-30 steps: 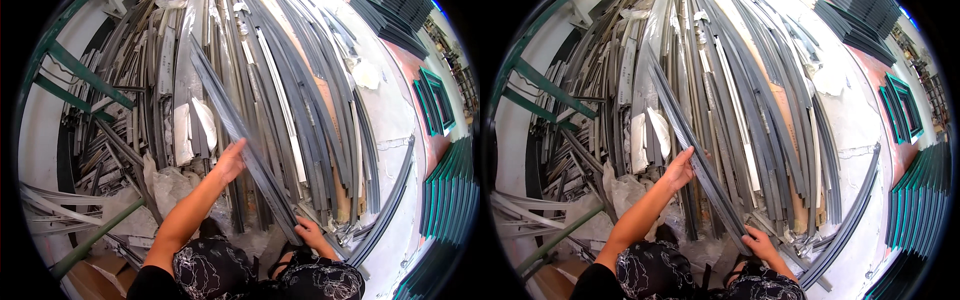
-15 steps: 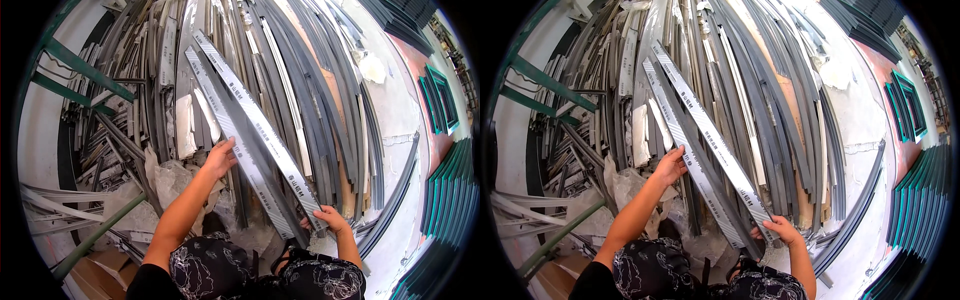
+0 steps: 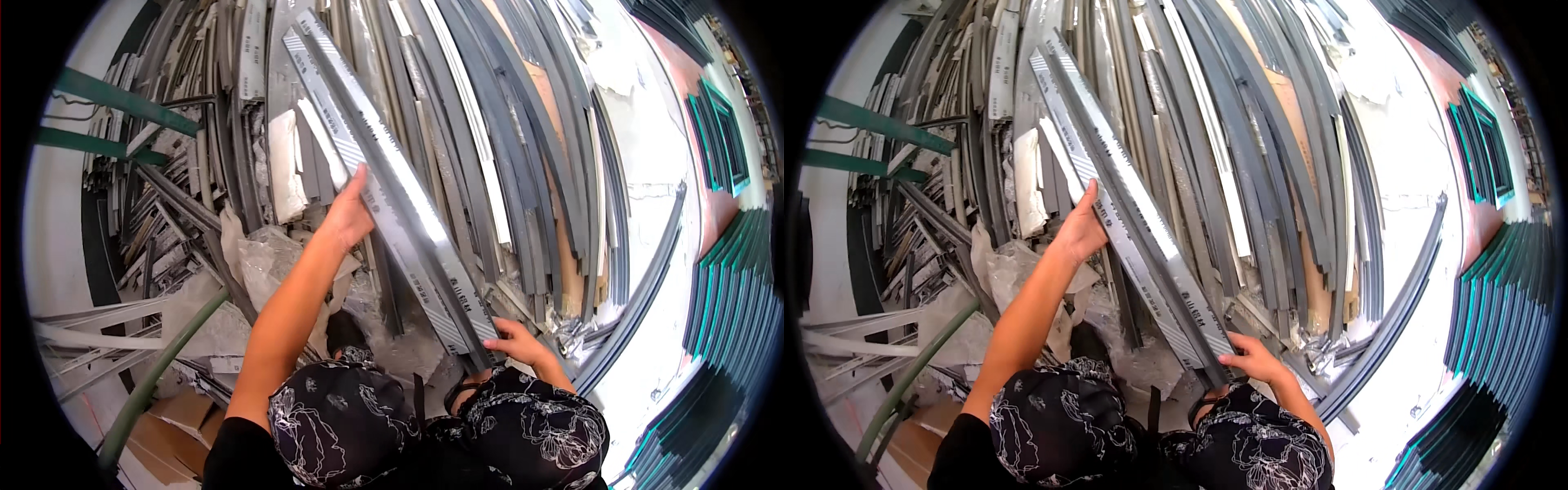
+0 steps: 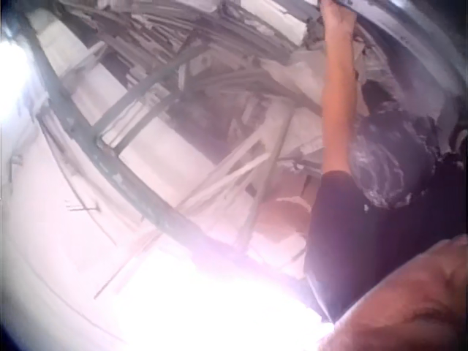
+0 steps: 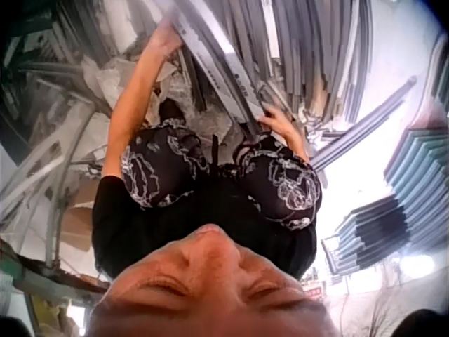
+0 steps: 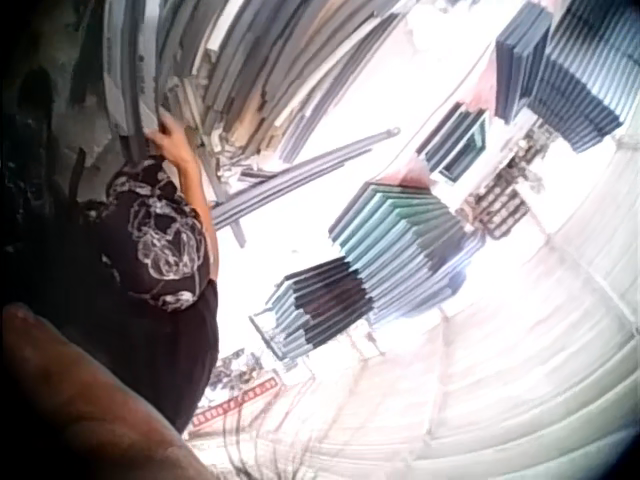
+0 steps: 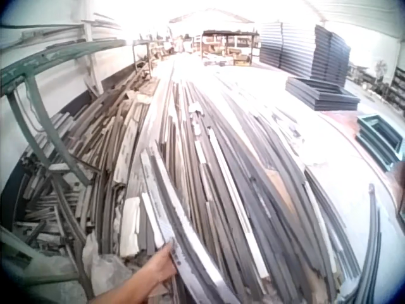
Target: The person uses scissors to cut plastic wrapping and tape from a bundle of metal profiles, then handles and inspects the individual profiles.
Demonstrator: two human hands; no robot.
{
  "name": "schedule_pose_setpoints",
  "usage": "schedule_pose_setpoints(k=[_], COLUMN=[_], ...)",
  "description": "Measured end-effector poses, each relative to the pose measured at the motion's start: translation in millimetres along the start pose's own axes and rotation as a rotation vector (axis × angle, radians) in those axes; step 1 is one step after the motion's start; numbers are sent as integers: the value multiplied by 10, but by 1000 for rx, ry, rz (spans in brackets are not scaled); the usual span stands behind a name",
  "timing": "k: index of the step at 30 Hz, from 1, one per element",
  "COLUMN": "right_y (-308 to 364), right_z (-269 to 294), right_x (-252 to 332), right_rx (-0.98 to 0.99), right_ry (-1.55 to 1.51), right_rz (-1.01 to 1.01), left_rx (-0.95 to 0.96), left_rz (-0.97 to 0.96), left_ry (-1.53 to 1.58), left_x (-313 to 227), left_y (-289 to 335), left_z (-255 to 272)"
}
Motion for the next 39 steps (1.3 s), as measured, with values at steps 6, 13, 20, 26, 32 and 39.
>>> schedule_pose_setpoints(k=[6,13,20,26,32,39], right_y=[80,-115,-298,-88,-176,97], right_z=[-89,-367,-552,-51,183,66], right_x=[102,454,260,513,949,1682], right_rx=[58,-155,-179,-352,-406,-734], right_ry=[7,326,610,774,910,1138], right_rz=[-51,218,159,411,353,463], left_rx=[-207,-109,-161,38,57,200], left_rz=[-44,40,1,-124,-188,93], left_ry=[-153,-140,-99,43,1,-184], left_x=[10,108,212,-113,-558,928], left_y=[-133,-335,-191,129,1,403], left_z=[37,-5,-72,-678,-608,-1400])
Point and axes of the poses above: each hand's wrist, its own y-axis away from the middle knuckle, its own z-axis out of the back of the hand, x = y × z, the point moved 7 cm from there along -y, towards the middle knuckle, and after that the axes turned 12 degrees about z, right-handed, at the moved point
